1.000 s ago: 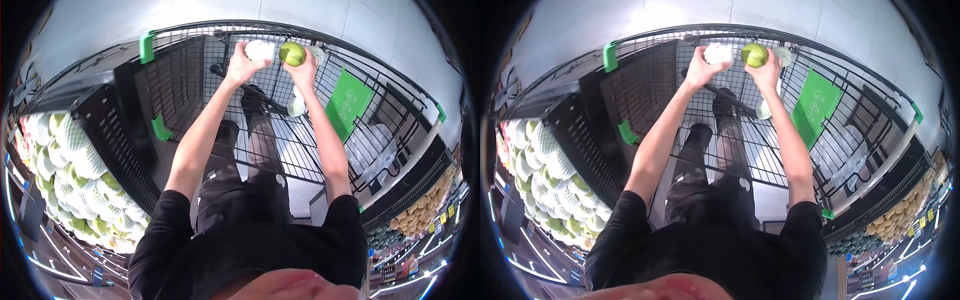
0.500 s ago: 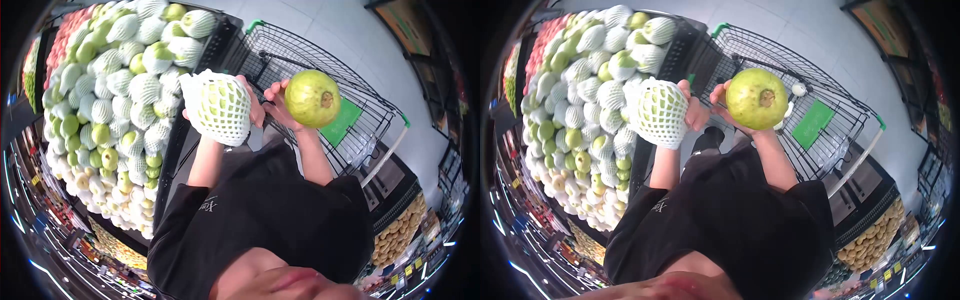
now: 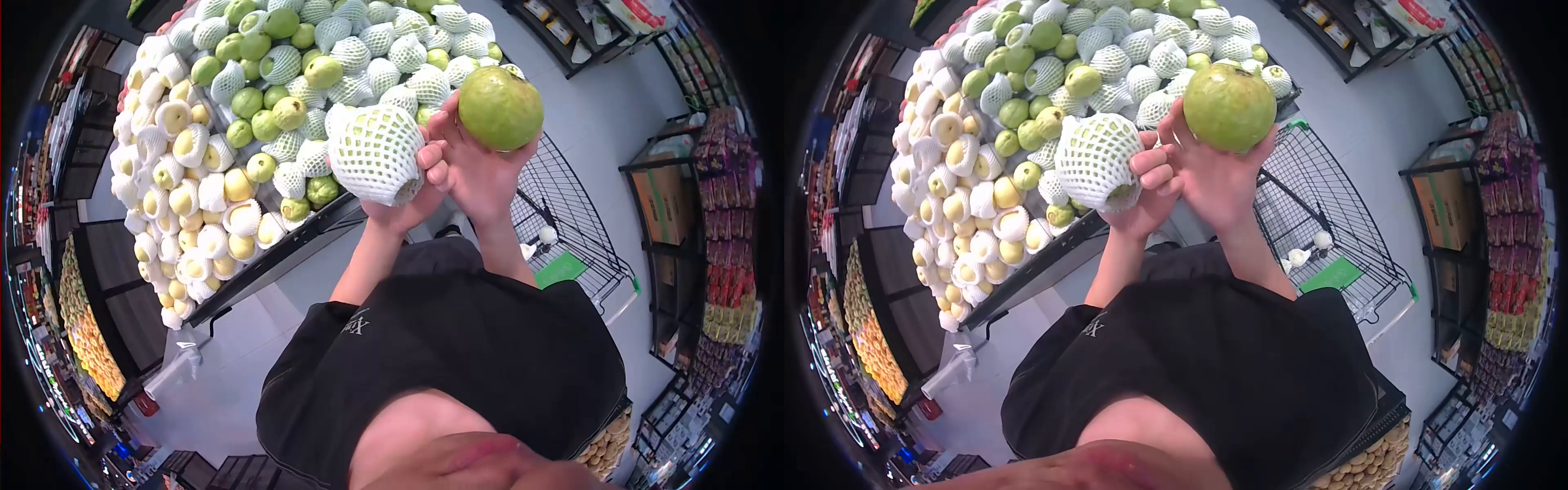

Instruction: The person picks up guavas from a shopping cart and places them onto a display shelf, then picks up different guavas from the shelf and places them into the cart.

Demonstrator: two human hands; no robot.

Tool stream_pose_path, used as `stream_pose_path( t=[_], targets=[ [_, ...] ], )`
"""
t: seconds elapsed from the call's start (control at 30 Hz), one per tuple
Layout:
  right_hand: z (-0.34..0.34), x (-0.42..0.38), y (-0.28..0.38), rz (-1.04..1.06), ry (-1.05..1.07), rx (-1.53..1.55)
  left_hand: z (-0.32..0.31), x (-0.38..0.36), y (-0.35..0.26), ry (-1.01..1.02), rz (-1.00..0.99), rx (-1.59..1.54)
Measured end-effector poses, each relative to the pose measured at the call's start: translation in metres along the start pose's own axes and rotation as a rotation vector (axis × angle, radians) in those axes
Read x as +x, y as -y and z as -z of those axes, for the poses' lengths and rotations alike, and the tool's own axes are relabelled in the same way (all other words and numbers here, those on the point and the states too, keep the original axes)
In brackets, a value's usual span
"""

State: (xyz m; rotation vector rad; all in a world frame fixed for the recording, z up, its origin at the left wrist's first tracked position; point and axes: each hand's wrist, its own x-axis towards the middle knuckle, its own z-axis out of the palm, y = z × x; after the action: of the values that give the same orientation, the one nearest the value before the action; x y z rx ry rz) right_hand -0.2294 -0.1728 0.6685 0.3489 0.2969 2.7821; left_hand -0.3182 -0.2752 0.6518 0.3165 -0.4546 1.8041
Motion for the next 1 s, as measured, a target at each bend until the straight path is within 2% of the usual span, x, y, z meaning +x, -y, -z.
stream_pose_path(
  t=[0.07,0.17,0.27,0.3,0.33,0.4,0.43,0.5,0.6,0.67,0.7,0.73,0.77,0.83,0.87,0.9,1.0],
  targets=[
    [0.003,0.009,-0.024,-0.021,-0.004,-0.134,-0.016,-0.021,-0.028,0.002,-0.083,0.122],
    [0.011,0.025,-0.040,0.320,-0.009,-0.997,-0.063,-0.056,-0.069,-0.105,-0.365,0.811],
    [-0.013,0.037,-0.070,0.572,0.070,-1.782,-0.098,-0.090,-0.103,-0.470,-0.777,1.581],
    [-0.019,0.041,-0.079,0.674,0.122,-2.054,-0.104,-0.097,-0.112,-0.445,-0.863,1.787],
    [-0.023,0.045,-0.086,0.894,0.229,-2.388,-0.108,-0.101,-0.123,-0.418,-0.947,1.992],
    [-0.023,0.051,-0.098,1.021,0.460,-2.593,-0.122,-0.105,-0.136,-0.306,-1.139,2.412],
    [-0.021,0.058,-0.110,1.077,0.618,-2.677,-0.125,-0.114,-0.144,-0.291,-1.227,2.496],
    [-0.008,0.064,-0.117,1.131,0.705,-2.606,-0.120,-0.116,-0.149,-0.237,-1.355,2.668],
    [-0.001,0.066,-0.123,1.153,0.734,-2.582,-0.116,-0.123,-0.152,-0.242,-1.405,2.649],
    [0.002,0.068,-0.125,0.974,0.651,-2.474,-0.117,-0.128,-0.151,-0.305,-1.366,2.623],
    [0.005,0.070,-0.125,0.889,0.605,-2.419,-0.117,-0.130,-0.147,-0.431,-1.239,2.324],
    [0.018,0.070,-0.125,0.744,0.442,-2.239,-0.117,-0.132,-0.140,-0.529,-1.109,2.021],
    [0.028,0.067,-0.123,0.493,0.261,-2.027,-0.115,-0.132,-0.137,-0.601,-0.975,1.716],
    [0.048,0.060,-0.115,0.042,-0.058,-1.544,-0.083,-0.155,-0.149,-0.547,-0.754,1.330],
    [0.064,0.057,-0.110,-0.050,-0.074,-1.365,-0.064,-0.165,-0.152,-0.519,-0.668,1.156],
    [0.081,0.053,-0.105,-0.137,-0.086,-1.184,-0.046,-0.175,-0.148,-0.558,-0.628,1.109],
    [0.117,0.038,-0.082,-0.239,-0.197,-1.102,-0.011,-0.188,-0.131,-0.669,-0.607,0.966]
  ],
)
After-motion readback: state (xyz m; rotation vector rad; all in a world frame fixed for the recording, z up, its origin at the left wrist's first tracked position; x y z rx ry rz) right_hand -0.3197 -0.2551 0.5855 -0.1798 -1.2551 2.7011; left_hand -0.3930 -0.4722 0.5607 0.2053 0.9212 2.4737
